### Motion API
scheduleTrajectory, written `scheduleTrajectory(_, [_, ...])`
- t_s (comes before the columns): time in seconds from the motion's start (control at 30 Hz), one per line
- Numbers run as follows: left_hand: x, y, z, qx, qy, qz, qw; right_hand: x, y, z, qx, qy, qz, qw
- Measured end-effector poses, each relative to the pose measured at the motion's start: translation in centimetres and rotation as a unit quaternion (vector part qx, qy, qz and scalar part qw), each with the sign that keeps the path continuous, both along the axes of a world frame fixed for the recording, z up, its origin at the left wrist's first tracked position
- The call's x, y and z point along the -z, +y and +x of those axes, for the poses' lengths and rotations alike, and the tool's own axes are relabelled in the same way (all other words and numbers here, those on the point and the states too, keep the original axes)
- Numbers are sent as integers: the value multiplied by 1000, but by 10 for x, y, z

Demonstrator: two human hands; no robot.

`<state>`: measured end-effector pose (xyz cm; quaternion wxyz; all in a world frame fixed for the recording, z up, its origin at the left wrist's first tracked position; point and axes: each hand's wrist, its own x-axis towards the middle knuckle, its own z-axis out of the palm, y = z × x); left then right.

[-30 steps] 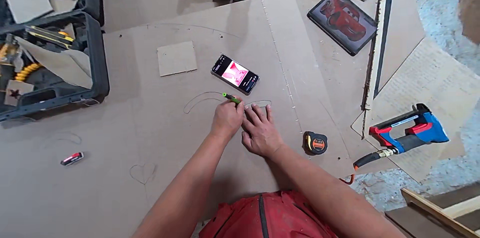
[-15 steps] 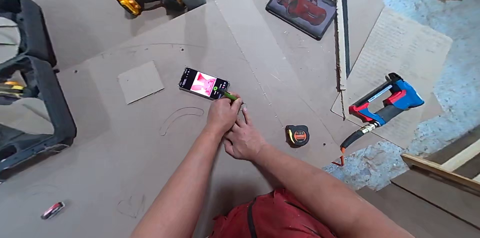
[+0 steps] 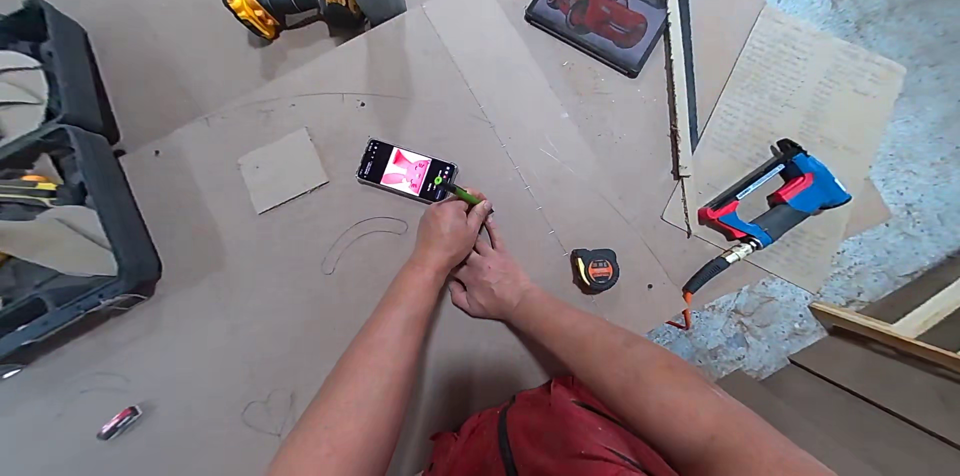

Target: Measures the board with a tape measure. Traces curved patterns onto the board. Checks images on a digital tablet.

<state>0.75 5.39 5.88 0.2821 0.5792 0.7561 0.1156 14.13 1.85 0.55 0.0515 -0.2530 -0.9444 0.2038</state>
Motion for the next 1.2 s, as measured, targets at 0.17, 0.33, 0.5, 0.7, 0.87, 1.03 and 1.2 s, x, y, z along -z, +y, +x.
scheduleTrajectory(0.17, [-4,-1,2,20,8,-1,1000,4,-1,0,2,5,3,1000])
scheduleTrajectory(0.33, [-4,-6,-1,28,21,-14,999,5,-7,-2,9,8,6,1000])
scheduleTrajectory(0.5, [1,-17,-2,5,14,33,999,-2,-7,-2,2,-17,-13,1000])
scheduleTrajectory(0.7, [-1,-35,-13,-45,32,41,998,-7,-5,-5,-13,-54,-17,998])
scheduleTrajectory(0.87, [4,-50,-15,-60,32,91,994,-4,-8,-4,-18,-48,2,999])
scheduleTrajectory(1.03, [14,-57,-14,-48,23,141,989,-1,-9,13,-40,16,23,999])
scheduleTrajectory(1.2, [13,-56,-17,-54,17,115,992,-10,15,34,65,73,13,995])
